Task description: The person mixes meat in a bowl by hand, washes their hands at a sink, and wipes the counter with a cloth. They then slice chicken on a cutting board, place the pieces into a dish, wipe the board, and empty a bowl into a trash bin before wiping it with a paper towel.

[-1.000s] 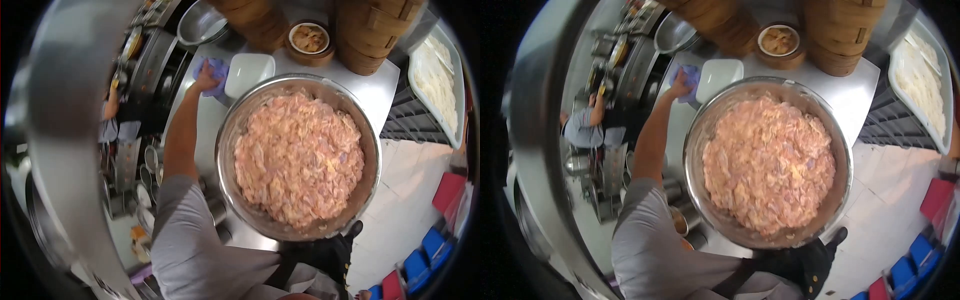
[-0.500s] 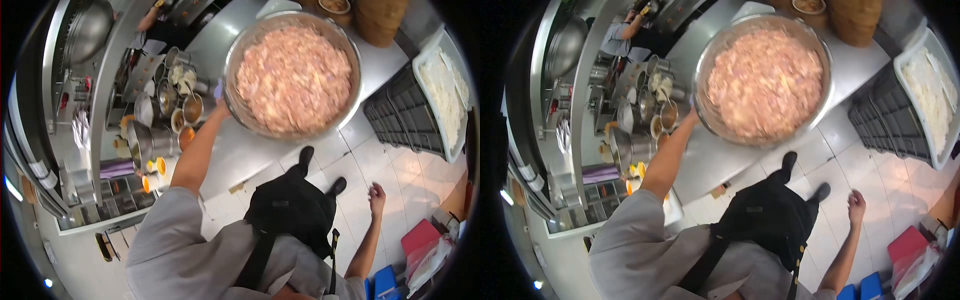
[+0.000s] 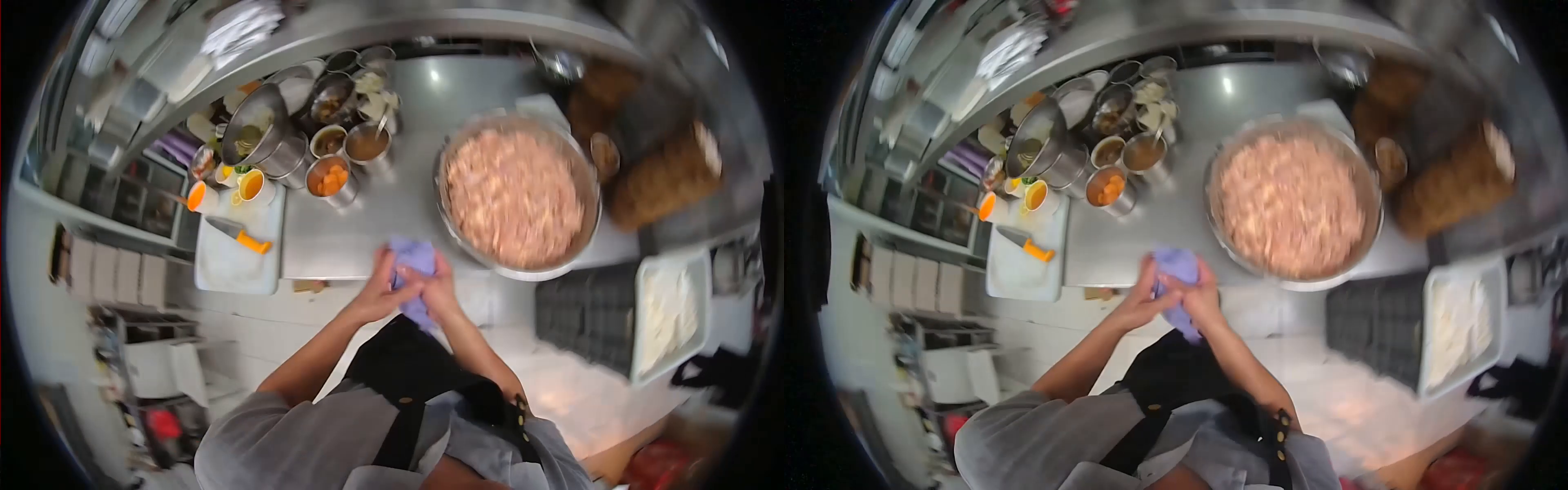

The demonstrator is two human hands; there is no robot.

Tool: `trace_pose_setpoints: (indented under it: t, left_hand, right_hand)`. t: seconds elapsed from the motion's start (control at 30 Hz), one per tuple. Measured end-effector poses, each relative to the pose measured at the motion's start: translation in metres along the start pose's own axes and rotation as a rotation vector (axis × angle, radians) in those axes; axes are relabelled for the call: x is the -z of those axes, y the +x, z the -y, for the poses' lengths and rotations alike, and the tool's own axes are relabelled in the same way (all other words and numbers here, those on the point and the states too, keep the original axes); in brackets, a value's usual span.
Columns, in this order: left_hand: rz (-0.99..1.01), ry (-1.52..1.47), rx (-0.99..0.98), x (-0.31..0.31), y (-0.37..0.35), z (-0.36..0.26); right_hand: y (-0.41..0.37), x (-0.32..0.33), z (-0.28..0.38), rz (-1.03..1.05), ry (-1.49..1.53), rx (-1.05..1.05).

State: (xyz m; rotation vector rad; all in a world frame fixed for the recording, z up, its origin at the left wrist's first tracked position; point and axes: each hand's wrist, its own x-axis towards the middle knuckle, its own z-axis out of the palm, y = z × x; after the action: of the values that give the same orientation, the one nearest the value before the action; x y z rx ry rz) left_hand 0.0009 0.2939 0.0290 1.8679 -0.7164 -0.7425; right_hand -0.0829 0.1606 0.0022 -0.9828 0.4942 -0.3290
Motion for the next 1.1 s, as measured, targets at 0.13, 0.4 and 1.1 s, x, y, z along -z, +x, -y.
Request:
trace_pose_setpoints:
  t: [0.13,0.4,1.1]
  left_hand:
    - [-0.344,-0.041,-0.081,0.08,0.012,0.031]
    - [-0.451,-0.036,0.626,0.094,-0.096,0.151]
    - [-0.818,-1.201,0.154,0.001,0.213,0.041]
  right_hand:
    - [0.184,0.004,0.133,-0.133,-0.644,0.574]
    - [0.538,0.073,0.161,0.011,-1.68,0.245]
    - [0.489,-0.009,0.114,0.77,-1.531,0.104]
